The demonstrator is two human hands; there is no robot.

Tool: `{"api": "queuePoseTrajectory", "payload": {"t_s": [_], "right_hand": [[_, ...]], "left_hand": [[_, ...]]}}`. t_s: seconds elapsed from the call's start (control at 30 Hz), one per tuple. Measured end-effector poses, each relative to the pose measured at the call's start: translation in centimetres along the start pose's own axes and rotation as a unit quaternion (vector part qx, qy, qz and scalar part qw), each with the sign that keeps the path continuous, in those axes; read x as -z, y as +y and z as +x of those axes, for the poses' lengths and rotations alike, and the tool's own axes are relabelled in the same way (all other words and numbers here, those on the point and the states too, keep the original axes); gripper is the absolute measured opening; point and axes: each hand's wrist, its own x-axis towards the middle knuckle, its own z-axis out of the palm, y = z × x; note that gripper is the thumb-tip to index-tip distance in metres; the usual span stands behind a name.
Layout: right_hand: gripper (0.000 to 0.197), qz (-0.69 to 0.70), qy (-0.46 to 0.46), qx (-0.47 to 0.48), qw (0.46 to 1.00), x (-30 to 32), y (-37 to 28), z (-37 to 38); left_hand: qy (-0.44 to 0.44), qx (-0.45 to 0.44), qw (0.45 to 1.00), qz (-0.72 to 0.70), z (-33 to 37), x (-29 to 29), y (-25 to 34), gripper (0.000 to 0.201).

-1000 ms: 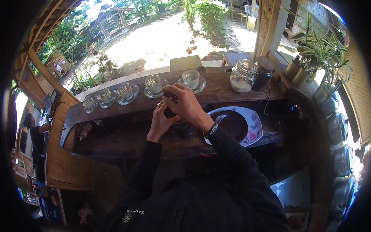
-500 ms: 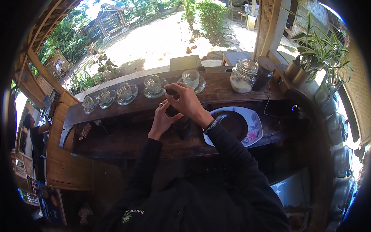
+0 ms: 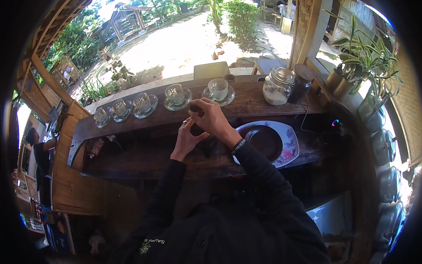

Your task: Prepare coffee using a French press, including pouring hot liquid and pressing the plunger.

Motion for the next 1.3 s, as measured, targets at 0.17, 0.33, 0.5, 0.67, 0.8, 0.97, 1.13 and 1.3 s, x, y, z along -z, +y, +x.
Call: {"api": "queuePoseTrajectory", "payload": {"t_s": [0.17, 0.33, 0.5, 0.67, 0.8, 0.97, 1.13, 1.3], "right_hand": [[0.026, -0.005, 0.004, -0.007, 1.000, -0.3, 0.6, -0.5], [0.027, 0.002, 0.005, -0.007, 1.000, -0.6, 0.8, -0.6], [0.025, -0.014, 0.009, -0.002, 1.000, -0.8, 1.8, -1.0], [0.028, -0.002, 0.010, -0.020, 1.000, -0.9, 1.6, -1.1], [0.027, -0.005, 0.015, -0.015, 1.000, -1.0, 1.9, -1.0], [0.027, -0.016, 0.012, -0.009, 1.000, -1.0, 2.1, -1.0], [0.027, -0.007, 0.005, -0.018, 1.000, -1.6, 2.8, -1.8], [0.027, -0.021, 0.005, -0.012, 1.000, -1.7, 3.1, -2.1]], "left_hand": [[0.006, -0.008, 1.000, -0.015, -0.1, 0.0, 0.5, 0.057], [0.012, -0.003, 1.000, -0.012, -0.4, 0.0, 0.4, 0.059], [0.004, -0.004, 1.000, -0.006, -0.5, -0.4, 0.1, 0.061], [0.010, 0.005, 1.000, -0.022, -1.0, -0.7, -0.6, 0.060], [0.007, -0.009, 1.000, 0.000, -1.0, -0.7, -0.5, 0.063], [0.002, -0.015, 1.000, -0.008, -1.0, -0.5, 0.0, 0.062], [-0.007, 0.013, 1.000, -0.024, -1.0, -0.4, -0.2, 0.056], [-0.009, 0.019, 0.999, -0.032, -1.0, -0.6, -0.7, 0.053]]}}
